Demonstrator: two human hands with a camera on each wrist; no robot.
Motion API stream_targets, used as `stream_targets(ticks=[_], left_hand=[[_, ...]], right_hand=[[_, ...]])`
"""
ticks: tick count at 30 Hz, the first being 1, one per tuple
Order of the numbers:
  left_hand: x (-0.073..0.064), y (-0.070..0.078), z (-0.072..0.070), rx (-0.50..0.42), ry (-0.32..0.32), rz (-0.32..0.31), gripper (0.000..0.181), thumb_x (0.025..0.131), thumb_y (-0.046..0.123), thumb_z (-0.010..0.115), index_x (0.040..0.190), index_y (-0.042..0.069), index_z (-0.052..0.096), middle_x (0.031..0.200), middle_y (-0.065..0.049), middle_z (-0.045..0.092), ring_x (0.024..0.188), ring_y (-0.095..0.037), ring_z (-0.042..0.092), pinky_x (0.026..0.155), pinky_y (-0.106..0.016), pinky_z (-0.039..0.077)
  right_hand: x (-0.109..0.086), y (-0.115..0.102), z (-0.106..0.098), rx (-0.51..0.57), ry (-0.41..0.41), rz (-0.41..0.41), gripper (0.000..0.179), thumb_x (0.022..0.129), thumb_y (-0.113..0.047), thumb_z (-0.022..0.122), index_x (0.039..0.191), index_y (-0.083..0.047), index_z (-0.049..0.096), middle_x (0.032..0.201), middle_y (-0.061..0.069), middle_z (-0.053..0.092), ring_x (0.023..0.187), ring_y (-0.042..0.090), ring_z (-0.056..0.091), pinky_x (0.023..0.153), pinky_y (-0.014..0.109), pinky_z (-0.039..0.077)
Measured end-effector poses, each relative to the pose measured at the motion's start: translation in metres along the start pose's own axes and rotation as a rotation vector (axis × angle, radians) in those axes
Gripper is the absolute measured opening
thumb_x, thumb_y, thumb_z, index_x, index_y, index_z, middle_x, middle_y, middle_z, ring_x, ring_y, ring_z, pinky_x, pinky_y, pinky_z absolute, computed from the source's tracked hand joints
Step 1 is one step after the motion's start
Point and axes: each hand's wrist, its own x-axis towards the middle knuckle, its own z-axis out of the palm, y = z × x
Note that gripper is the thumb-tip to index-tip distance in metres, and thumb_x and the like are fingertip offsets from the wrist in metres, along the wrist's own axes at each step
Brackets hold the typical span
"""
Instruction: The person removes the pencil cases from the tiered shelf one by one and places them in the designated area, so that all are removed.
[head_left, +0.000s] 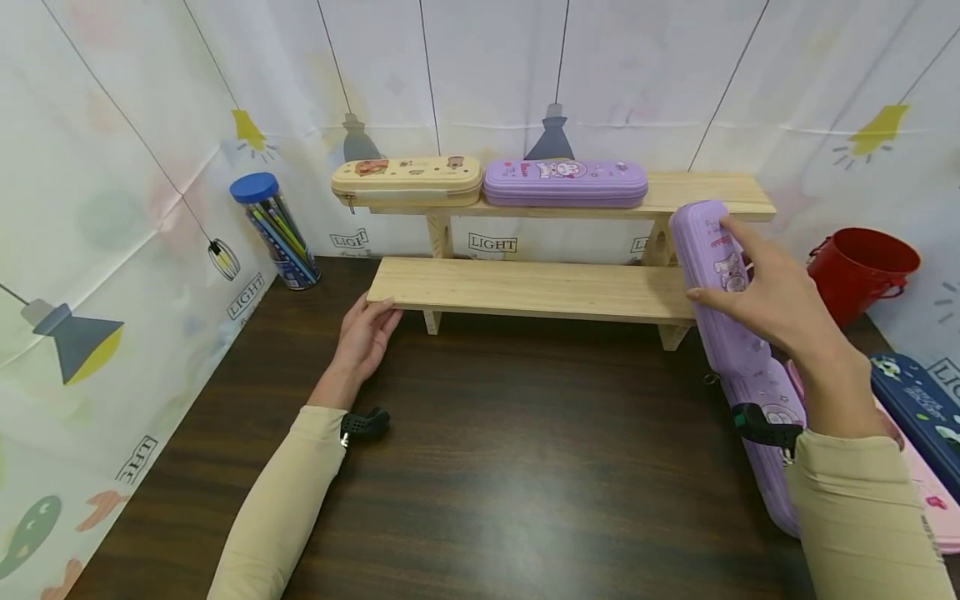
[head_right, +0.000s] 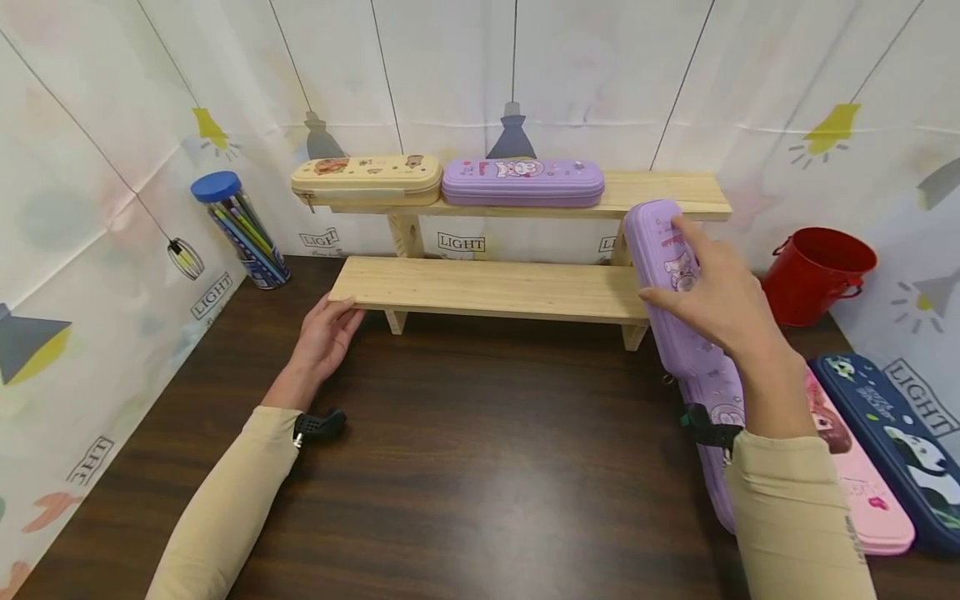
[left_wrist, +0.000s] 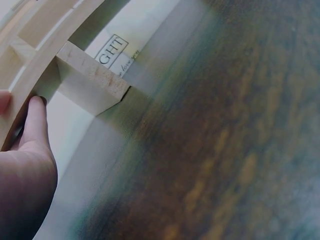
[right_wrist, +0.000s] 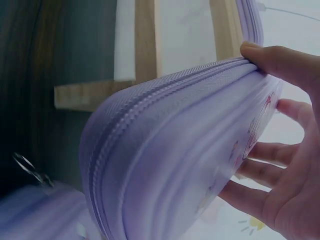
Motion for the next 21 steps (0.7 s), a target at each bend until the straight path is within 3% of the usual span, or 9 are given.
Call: stream_targets(ticks=[10,21], left_hand=[[0.001,0.005,0.007,-0.058,0.010,-0.067,0.060,0.102,0.002,0.051,0.156,0.014,0.030,0.159,-0.012,0.034,0.145,-0.023,0.040,0.115,-0.027,0.043],[-0.003,0.010,0.002,-0.063,0.022,-0.090,0.057,0.103,0.007,0.050,0.156,0.014,0.030,0.159,-0.014,0.033,0.146,-0.022,0.039,0.119,-0.029,0.038]], right_hand=[[-0.022,-0.014,0.024,0.003,-0.020,-0.029,0.101,0.082,-0.057,0.072,0.160,-0.036,0.011,0.144,0.031,0.043,0.116,0.049,0.049,0.083,0.075,0.049],[-0.022,-0.034,0.043,-0.005,-0.112,-0.081,0.101,0.082,-0.058,0.072,0.160,-0.028,0.016,0.150,0.029,0.040,0.123,0.046,0.048,0.091,0.072,0.049]])
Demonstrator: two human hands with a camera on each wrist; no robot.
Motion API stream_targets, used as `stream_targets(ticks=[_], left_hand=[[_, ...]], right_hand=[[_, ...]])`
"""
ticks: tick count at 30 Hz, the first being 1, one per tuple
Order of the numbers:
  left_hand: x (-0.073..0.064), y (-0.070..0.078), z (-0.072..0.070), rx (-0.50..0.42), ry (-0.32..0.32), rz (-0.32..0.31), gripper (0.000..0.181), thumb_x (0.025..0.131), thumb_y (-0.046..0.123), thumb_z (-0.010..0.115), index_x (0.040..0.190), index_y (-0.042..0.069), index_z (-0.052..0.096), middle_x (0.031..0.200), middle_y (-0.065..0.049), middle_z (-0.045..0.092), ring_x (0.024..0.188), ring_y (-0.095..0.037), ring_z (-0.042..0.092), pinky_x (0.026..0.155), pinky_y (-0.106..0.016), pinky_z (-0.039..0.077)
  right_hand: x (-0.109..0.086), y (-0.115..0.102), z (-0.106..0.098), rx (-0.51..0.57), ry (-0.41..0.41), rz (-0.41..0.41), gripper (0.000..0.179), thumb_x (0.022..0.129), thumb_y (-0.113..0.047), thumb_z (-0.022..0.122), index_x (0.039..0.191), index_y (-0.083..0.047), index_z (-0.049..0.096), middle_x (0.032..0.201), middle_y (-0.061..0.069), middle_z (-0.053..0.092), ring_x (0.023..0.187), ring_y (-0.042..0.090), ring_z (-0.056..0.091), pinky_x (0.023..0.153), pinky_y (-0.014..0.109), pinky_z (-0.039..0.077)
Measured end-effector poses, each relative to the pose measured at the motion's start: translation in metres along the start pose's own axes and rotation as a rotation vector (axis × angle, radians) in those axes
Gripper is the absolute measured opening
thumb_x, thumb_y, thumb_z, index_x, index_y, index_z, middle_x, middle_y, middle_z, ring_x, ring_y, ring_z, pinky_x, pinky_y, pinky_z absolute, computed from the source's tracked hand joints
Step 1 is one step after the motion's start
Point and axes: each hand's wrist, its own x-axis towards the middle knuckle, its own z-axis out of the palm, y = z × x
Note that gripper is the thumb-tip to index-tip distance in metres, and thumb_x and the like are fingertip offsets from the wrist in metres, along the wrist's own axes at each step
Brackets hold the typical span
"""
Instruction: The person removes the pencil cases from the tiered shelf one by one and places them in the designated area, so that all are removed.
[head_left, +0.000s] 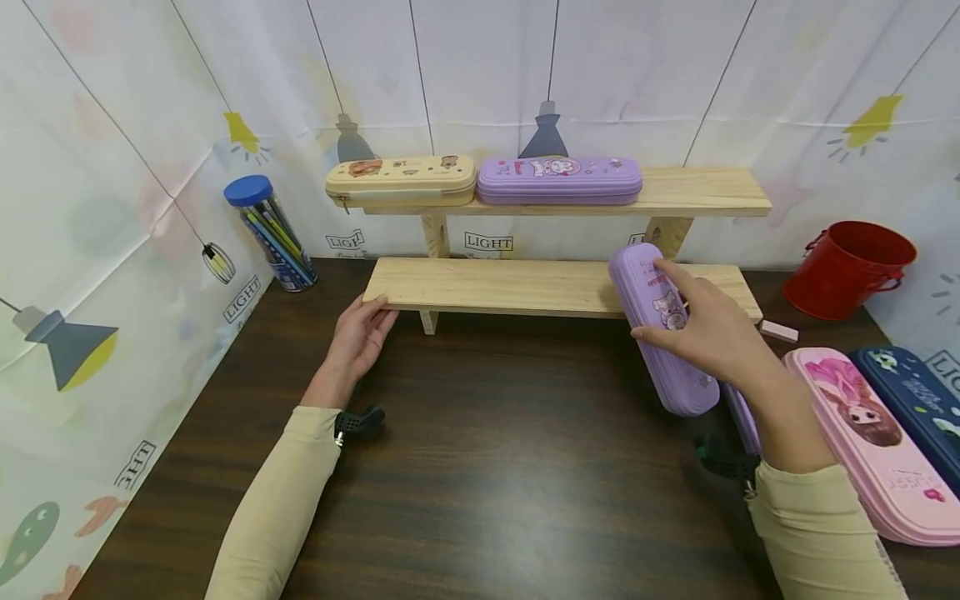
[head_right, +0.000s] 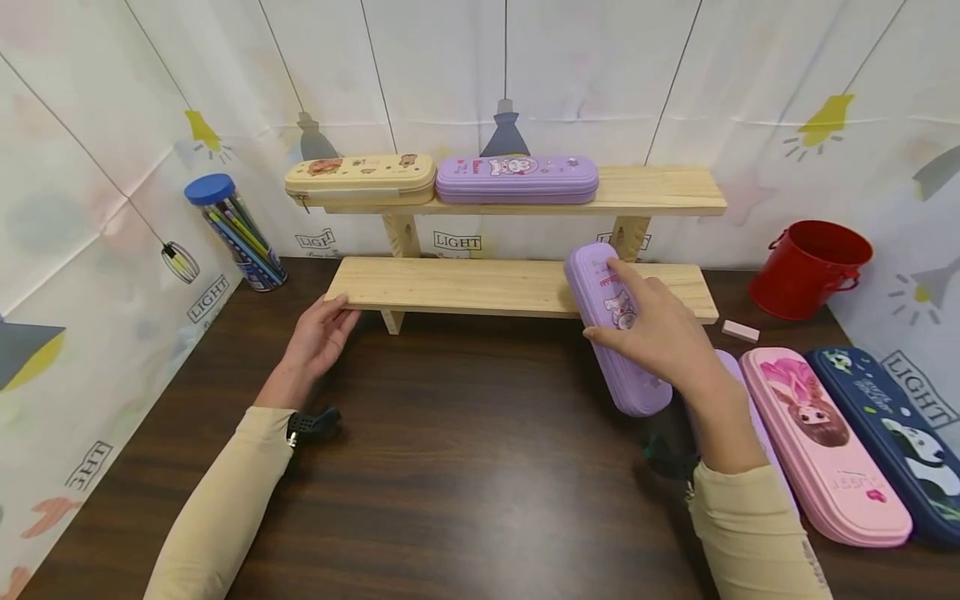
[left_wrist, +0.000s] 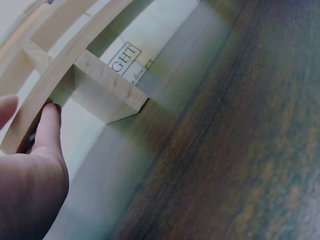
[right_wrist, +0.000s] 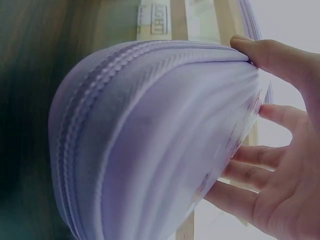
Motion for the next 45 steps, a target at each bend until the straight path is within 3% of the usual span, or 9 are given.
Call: stream_targets(ticks=[9,15,18,22,29,36,42,45], left_hand=[[0.000,-0.001,0.002,0.020,0.003,0.013,0.057,0.103,0.009,0.052,0.155,0.014,0.032,0.158,-0.013,0.036,0.144,-0.022,0.041,0.114,-0.026,0.043],[0.001,-0.001,0.002,0.021,0.018,0.021,0.055,0.102,0.008,0.053,0.154,0.014,0.034,0.155,-0.014,0.039,0.143,-0.021,0.044,0.108,-0.023,0.048],[0.000,-0.001,0.002,0.032,0.019,0.027,0.055,0.102,0.008,0.053,0.154,0.014,0.035,0.154,-0.014,0.040,0.142,-0.021,0.045,0.106,-0.021,0.050],[0.000,-0.001,0.002,0.036,0.020,0.030,0.056,0.102,0.009,0.054,0.154,0.014,0.034,0.155,-0.014,0.039,0.142,-0.021,0.044,0.107,-0.022,0.048],[-0.002,-0.001,-0.001,0.029,0.022,0.031,0.055,0.103,0.008,0.052,0.154,0.014,0.034,0.155,-0.014,0.038,0.143,-0.021,0.043,0.107,-0.022,0.048],[-0.003,-0.001,-0.002,0.003,0.023,0.028,0.056,0.102,0.007,0.052,0.154,0.013,0.033,0.155,-0.014,0.038,0.144,-0.022,0.042,0.102,-0.020,0.052],[-0.001,-0.002,0.001,0.014,0.006,0.026,0.056,0.102,0.007,0.052,0.155,0.013,0.033,0.157,-0.014,0.037,0.144,-0.022,0.042,0.106,-0.022,0.050],[0.000,-0.003,0.002,0.020,0.003,0.028,0.056,0.103,0.007,0.052,0.155,0.013,0.033,0.157,-0.014,0.037,0.144,-0.021,0.042,0.107,-0.022,0.048]], right_hand=[[-0.010,-0.019,0.018,-0.037,-0.034,-0.053,0.100,0.081,-0.061,0.073,0.160,-0.029,0.020,0.137,0.026,0.051,0.106,0.038,0.056,0.081,0.059,0.053],[-0.016,-0.034,0.028,-0.078,-0.072,-0.087,0.099,0.080,-0.061,0.073,0.159,-0.031,0.022,0.125,0.020,0.056,0.089,0.030,0.057,0.062,0.036,0.049],[-0.020,-0.041,0.033,-0.095,-0.090,-0.096,0.098,0.079,-0.060,0.075,0.158,-0.032,0.024,0.124,0.017,0.056,0.086,0.026,0.056,0.059,0.030,0.046],[-0.025,-0.047,0.038,-0.114,-0.102,-0.113,0.098,0.079,-0.054,0.078,0.158,-0.032,0.024,0.122,0.013,0.056,0.085,0.023,0.055,0.059,0.029,0.045],[-0.031,-0.052,0.051,-0.123,-0.148,-0.136,0.094,0.077,-0.051,0.080,0.156,-0.030,0.033,0.106,0.008,0.057,0.076,0.018,0.052,0.057,0.026,0.042],[-0.037,-0.045,0.060,-0.186,-0.213,-0.116,0.088,0.078,-0.052,0.079,0.152,-0.029,0.040,0.115,0.016,0.062,0.078,0.020,0.055,0.059,0.034,0.048],[-0.045,-0.044,0.055,-0.212,-0.276,-0.066,0.086,0.080,-0.054,0.076,0.152,-0.022,0.042,0.121,0.024,0.060,0.079,0.024,0.058,0.061,0.040,0.051],[-0.047,-0.045,0.052,-0.210,-0.296,-0.064,0.084,0.082,-0.053,0.075,0.151,-0.018,0.042,0.125,0.024,0.059,0.085,0.027,0.061,0.069,0.046,0.055]])
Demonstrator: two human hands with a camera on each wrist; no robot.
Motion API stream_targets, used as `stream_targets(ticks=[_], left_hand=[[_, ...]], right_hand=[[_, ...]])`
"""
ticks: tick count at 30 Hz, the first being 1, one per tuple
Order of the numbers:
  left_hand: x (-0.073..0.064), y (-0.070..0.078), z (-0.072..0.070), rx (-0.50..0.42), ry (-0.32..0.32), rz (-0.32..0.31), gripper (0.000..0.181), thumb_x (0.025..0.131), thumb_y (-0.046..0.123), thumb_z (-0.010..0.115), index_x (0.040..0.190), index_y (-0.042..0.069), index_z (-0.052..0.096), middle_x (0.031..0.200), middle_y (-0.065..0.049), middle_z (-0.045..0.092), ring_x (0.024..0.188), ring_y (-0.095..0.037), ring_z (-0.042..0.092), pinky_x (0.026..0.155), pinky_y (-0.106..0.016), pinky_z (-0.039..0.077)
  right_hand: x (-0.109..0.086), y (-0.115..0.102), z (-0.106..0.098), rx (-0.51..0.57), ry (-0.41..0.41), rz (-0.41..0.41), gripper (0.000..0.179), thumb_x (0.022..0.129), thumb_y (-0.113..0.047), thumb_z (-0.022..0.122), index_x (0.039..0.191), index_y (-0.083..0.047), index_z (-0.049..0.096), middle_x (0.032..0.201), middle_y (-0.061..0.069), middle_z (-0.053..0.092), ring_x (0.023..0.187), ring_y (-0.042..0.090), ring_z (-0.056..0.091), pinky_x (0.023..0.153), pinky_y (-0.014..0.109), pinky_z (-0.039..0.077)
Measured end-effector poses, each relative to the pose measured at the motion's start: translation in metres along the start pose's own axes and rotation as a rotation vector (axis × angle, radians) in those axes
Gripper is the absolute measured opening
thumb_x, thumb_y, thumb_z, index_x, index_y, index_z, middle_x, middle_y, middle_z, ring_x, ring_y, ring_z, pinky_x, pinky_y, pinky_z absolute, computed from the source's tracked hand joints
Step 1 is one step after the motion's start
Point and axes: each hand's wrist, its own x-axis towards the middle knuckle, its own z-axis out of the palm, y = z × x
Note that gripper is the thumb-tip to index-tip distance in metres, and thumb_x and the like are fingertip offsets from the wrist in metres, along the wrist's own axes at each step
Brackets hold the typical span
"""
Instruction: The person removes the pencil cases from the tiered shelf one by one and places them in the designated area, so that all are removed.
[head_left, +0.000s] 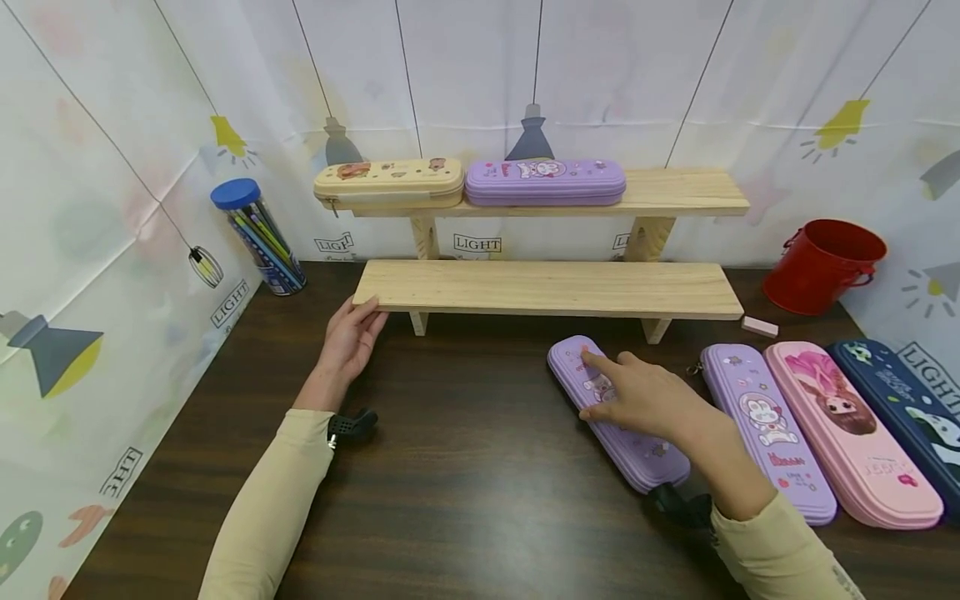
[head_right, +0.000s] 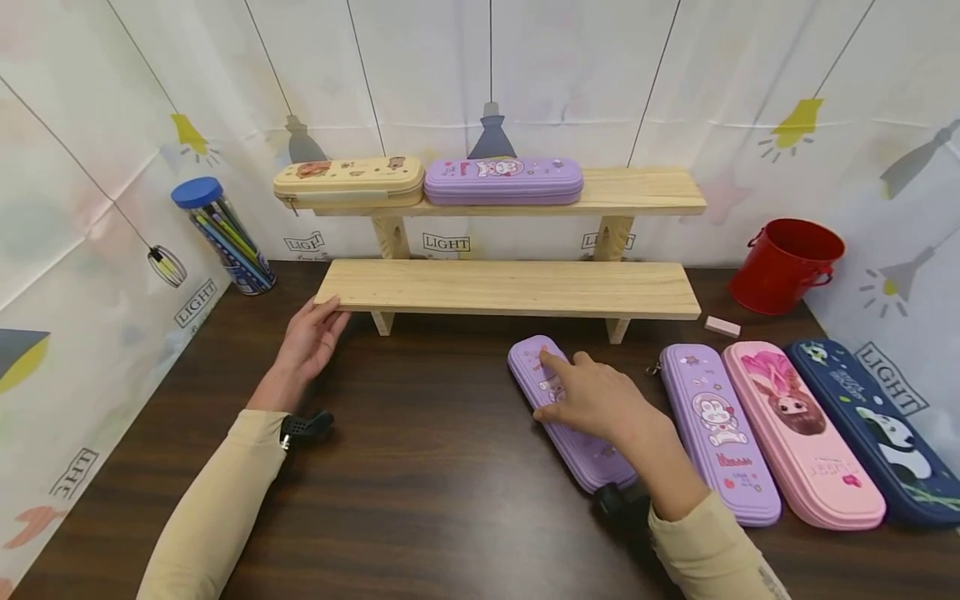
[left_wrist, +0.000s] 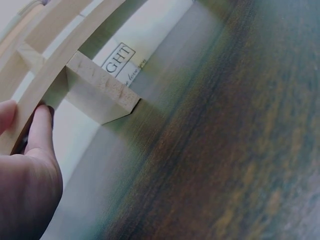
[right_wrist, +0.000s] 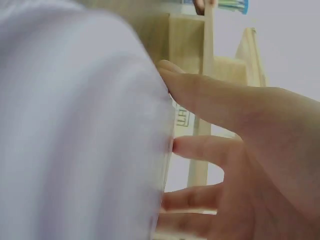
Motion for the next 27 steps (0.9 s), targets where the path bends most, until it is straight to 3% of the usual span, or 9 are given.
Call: stream_targets(ticks=[4,11,20,27], left_hand=[[0.000,0.000,0.001,0.003,0.002,0.005,0.054,0.103,0.008,0.051,0.154,0.012,0.034,0.157,-0.014,0.037,0.144,-0.021,0.042,0.110,-0.024,0.046],[0.000,0.000,0.000,0.008,0.009,0.002,0.055,0.103,0.008,0.052,0.154,0.012,0.033,0.156,-0.014,0.037,0.143,-0.021,0.043,0.110,-0.023,0.046],[0.000,0.001,0.000,-0.008,0.010,0.000,0.055,0.102,0.009,0.053,0.154,0.011,0.034,0.156,-0.014,0.038,0.144,-0.021,0.041,0.107,-0.022,0.049],[-0.001,0.001,-0.001,-0.009,0.010,-0.001,0.056,0.102,0.009,0.053,0.154,0.012,0.033,0.157,-0.013,0.037,0.145,-0.021,0.040,0.108,-0.022,0.048]], right_hand=[[-0.002,0.003,-0.003,0.026,-0.014,-0.010,0.085,0.083,-0.052,0.074,0.152,-0.014,0.041,0.130,0.027,0.056,0.096,0.032,0.063,0.080,0.054,0.056],[-0.009,0.016,-0.004,0.109,-0.124,0.022,0.101,0.082,-0.056,0.074,0.158,-0.012,0.025,0.133,0.032,0.048,0.091,0.030,0.058,0.077,0.049,0.056],[-0.017,0.032,-0.009,0.120,-0.133,0.033,0.108,0.081,-0.061,0.072,0.157,-0.003,0.022,0.131,0.037,0.050,0.101,0.036,0.060,0.090,0.062,0.053],[-0.022,0.043,-0.011,0.078,-0.164,0.093,0.113,0.082,-0.065,0.068,0.156,0.003,0.018,0.137,0.046,0.042,0.118,0.059,0.052,0.094,0.072,0.047]])
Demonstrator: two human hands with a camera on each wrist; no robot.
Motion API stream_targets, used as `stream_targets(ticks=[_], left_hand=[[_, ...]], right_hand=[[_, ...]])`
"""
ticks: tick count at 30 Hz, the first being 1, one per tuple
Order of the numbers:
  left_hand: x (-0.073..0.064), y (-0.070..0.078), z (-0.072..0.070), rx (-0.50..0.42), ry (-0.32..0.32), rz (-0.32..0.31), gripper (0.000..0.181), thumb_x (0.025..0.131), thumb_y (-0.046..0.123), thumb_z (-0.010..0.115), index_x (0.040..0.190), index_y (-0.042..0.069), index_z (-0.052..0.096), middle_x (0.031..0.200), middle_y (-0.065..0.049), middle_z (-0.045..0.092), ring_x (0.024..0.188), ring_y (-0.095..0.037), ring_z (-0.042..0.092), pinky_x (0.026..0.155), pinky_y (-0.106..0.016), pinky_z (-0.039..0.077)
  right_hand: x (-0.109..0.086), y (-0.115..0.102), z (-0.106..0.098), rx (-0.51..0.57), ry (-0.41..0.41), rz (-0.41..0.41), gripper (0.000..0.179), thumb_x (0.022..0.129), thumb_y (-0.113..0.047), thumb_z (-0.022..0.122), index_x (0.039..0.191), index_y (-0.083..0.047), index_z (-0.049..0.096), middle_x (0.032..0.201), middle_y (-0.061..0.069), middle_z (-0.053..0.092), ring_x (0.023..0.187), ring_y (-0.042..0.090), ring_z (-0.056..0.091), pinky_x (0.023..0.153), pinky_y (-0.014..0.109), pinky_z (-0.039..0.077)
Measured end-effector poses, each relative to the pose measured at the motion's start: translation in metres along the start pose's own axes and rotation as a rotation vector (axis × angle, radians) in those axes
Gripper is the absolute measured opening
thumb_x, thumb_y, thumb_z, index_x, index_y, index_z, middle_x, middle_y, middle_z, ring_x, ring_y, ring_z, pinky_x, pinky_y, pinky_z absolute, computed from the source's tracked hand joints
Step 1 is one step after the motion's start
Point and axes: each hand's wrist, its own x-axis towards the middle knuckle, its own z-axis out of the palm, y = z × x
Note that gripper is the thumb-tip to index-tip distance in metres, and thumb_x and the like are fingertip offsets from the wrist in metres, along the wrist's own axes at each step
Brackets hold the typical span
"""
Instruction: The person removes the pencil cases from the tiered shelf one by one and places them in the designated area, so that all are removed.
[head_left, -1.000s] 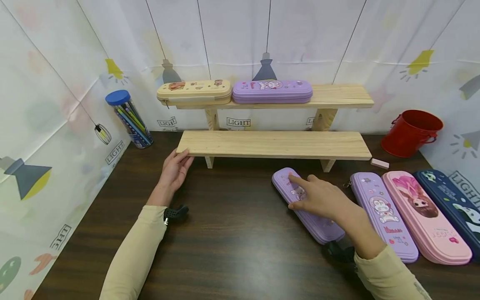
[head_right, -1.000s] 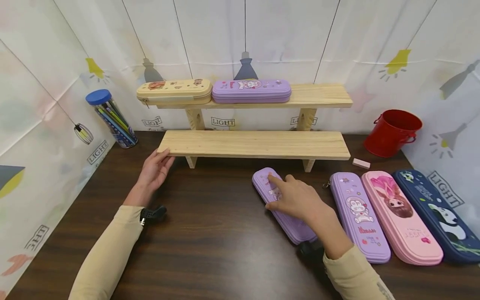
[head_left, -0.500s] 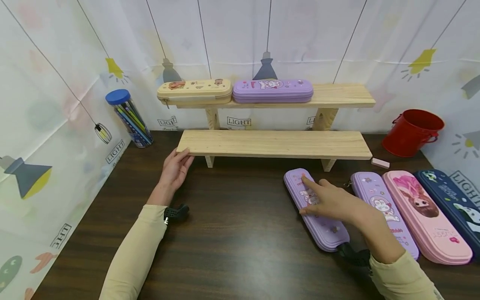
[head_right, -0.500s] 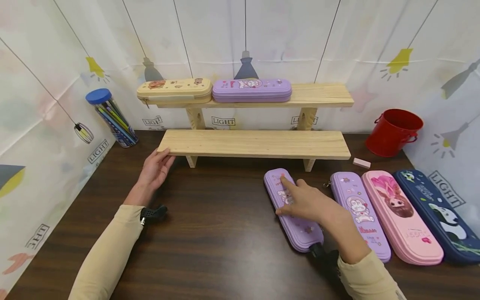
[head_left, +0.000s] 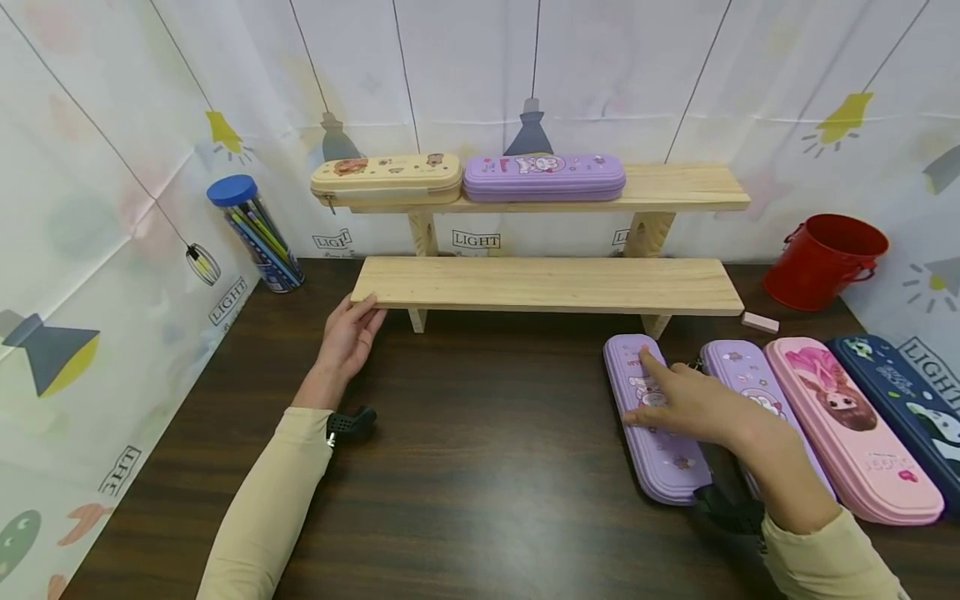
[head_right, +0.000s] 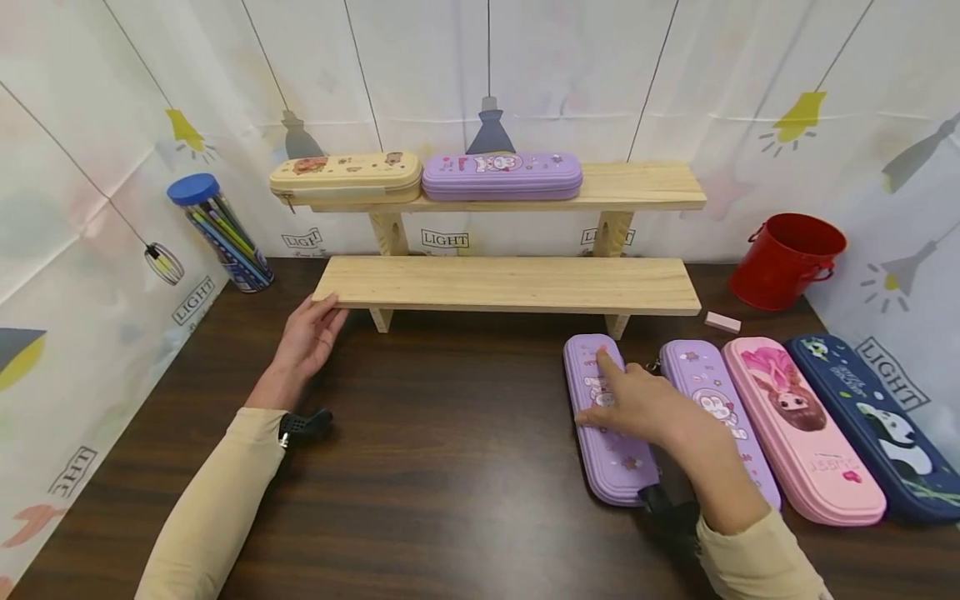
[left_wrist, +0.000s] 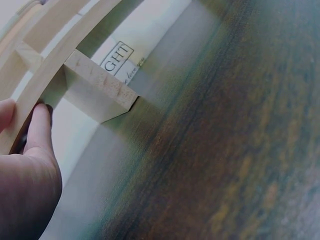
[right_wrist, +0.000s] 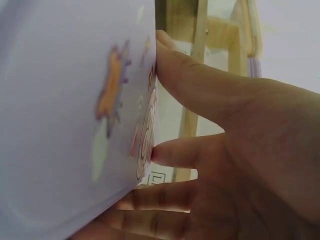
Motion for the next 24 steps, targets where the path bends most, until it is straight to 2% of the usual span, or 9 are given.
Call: stream_targets(ticks=[5,15,24], left_hand=[[0.000,0.001,0.000,0.003,0.002,0.002,0.056,0.102,0.008,0.054,0.154,0.012,0.033,0.156,-0.013,0.037,0.144,-0.020,0.041,0.106,-0.021,0.049],[0.001,0.000,0.003,0.006,-0.007,0.003,0.056,0.102,0.008,0.053,0.154,0.011,0.033,0.158,-0.013,0.037,0.144,-0.020,0.042,0.105,-0.021,0.049],[0.000,-0.001,0.001,0.015,-0.006,0.003,0.058,0.101,0.010,0.056,0.154,0.012,0.033,0.158,-0.013,0.037,0.144,-0.020,0.042,0.107,-0.021,0.048]], right_hand=[[-0.003,0.002,-0.005,-0.029,-0.019,0.054,0.114,0.081,-0.066,0.068,0.155,0.005,0.018,0.139,0.047,0.040,0.125,0.062,0.045,0.097,0.074,0.043],[-0.013,0.012,-0.016,-0.024,-0.096,0.182,0.117,0.078,-0.062,0.072,0.154,0.007,0.015,0.140,0.047,0.036,0.121,0.066,0.043,0.094,0.075,0.044],[-0.013,0.017,-0.019,-0.045,-0.076,0.176,0.115,0.079,-0.062,0.072,0.154,0.007,0.018,0.140,0.048,0.036,0.122,0.067,0.041,0.093,0.077,0.043]])
